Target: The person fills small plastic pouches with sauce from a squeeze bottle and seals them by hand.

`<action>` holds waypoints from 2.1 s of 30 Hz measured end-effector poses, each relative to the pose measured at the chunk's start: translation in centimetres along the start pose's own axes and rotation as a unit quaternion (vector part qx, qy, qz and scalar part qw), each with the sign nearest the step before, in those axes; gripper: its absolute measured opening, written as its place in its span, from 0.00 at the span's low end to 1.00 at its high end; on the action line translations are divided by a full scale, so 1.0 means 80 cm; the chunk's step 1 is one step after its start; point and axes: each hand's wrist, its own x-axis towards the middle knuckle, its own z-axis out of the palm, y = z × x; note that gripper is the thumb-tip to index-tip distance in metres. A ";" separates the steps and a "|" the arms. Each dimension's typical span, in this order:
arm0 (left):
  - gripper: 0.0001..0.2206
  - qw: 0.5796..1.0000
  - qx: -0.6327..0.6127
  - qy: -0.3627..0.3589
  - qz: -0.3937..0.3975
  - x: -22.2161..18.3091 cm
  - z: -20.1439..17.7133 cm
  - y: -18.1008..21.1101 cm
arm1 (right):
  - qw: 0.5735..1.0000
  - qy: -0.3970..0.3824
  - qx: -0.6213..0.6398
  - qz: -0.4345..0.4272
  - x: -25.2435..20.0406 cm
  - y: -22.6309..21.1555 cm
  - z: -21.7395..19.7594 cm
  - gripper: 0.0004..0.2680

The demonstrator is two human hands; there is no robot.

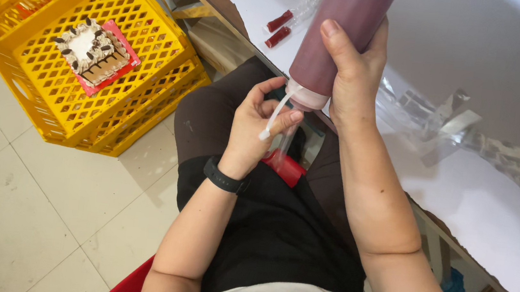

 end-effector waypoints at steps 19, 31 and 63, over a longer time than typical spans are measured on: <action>0.34 0.997 -0.046 -0.068 0.000 -0.006 -0.010 0.003 | 1.000 0.011 0.009 0.005 0.002 -0.003 0.001 0.23; 0.32 0.995 -0.026 -0.076 -0.056 0.011 -0.007 0.006 | 0.995 -0.055 -0.064 -0.050 -0.013 -0.022 0.007 0.27; 0.36 0.994 0.002 -0.108 0.033 0.013 -0.015 0.025 | 0.993 -0.070 -0.067 -0.069 -0.004 -0.042 0.030 0.27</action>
